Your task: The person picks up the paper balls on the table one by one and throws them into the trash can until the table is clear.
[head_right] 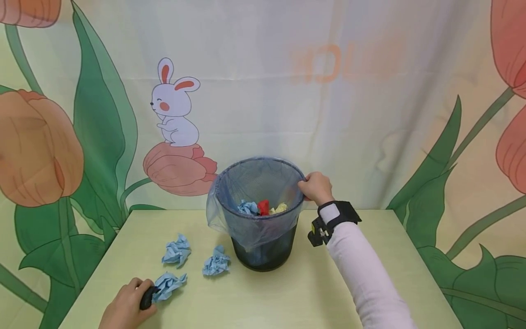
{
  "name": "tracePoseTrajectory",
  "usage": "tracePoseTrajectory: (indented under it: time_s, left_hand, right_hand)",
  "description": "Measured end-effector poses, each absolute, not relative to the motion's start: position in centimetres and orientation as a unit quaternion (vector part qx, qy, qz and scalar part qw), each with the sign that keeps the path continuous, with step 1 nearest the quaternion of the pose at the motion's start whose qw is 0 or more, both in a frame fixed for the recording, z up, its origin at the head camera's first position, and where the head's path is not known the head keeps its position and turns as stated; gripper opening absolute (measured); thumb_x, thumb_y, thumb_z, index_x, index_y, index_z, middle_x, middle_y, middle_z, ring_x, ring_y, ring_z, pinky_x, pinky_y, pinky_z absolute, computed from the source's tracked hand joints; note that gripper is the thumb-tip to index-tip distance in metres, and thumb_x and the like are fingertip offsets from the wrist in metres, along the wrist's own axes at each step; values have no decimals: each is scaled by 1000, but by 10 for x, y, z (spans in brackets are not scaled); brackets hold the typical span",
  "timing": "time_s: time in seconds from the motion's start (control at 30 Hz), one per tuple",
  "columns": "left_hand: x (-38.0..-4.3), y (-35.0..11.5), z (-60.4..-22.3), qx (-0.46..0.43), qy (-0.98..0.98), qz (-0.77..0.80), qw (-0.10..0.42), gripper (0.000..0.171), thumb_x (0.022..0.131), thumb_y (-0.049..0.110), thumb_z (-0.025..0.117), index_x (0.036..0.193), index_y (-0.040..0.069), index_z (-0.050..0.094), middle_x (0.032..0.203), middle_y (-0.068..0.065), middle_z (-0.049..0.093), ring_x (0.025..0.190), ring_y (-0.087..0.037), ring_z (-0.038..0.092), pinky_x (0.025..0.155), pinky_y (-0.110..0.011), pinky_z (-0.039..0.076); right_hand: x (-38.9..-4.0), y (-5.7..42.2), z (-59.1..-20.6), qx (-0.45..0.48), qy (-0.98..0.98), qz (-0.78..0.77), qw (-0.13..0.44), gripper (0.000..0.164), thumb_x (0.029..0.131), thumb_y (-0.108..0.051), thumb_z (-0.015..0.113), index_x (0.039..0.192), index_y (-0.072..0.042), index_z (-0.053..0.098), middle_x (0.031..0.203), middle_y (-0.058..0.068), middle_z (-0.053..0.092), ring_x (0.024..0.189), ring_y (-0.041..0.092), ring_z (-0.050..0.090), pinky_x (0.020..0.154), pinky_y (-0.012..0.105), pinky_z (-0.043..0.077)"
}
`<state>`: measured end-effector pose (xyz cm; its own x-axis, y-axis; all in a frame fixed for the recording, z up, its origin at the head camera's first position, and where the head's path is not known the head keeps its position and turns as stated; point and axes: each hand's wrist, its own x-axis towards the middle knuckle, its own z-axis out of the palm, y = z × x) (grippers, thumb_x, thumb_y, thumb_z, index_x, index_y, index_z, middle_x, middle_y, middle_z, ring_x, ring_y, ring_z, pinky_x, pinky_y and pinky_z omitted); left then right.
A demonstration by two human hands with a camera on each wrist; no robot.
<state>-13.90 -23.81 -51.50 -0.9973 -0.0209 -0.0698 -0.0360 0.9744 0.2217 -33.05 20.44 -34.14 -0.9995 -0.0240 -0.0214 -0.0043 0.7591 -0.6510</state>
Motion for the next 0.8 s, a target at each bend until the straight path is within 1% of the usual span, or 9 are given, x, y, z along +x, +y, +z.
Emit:
tracePoseTrajectory:
  time_s: [0.13,0.27,0.43,0.57,0.67,0.8]
  left_hand:
    - [-146,-234,-505,3,994,111,-16,43,67,30,76,104,15,59,98,-11,52,80,-25,50,56,-41,49]
    - [-154,-230,-492,31,991,111,-67,41,67,28,76,102,15,59,98,-10,52,82,-25,50,52,-37,48]
    - [-164,-222,-475,62,989,106,-81,43,69,28,75,106,14,60,101,-9,51,83,-24,50,51,-34,47]
    - [-174,-214,-462,87,986,100,-96,42,69,28,75,107,15,60,99,-7,51,81,-22,49,50,-31,45]
    - [-181,-206,-453,113,982,97,-120,43,69,27,74,107,15,61,98,-6,51,81,-21,49,50,-31,46]
    - [-192,-195,-440,141,975,93,-147,41,68,27,73,106,16,60,95,-5,51,81,-20,50,53,-32,49]
  right_hand:
    - [-331,205,-341,-9,938,-345,17,32,86,-14,49,55,-15,38,45,-5,39,44,11,51,45,22,40]
    - [-331,205,-340,-12,939,-343,19,34,86,-14,49,54,-15,37,45,-5,38,43,10,50,45,22,40]
    - [-331,205,-339,-12,939,-343,21,35,86,-14,49,54,-15,35,44,-5,34,44,14,52,45,22,38]
    - [-330,204,-339,-15,940,-341,20,35,86,-13,49,53,-15,34,44,-5,32,46,16,54,45,21,39]
    - [-330,204,-339,-18,940,-339,21,36,86,-13,49,54,-16,33,44,-6,31,44,15,53,45,21,39]
    - [-329,204,-338,-19,941,-338,18,35,86,-13,48,54,-16,32,44,-6,31,47,18,56,45,21,39]
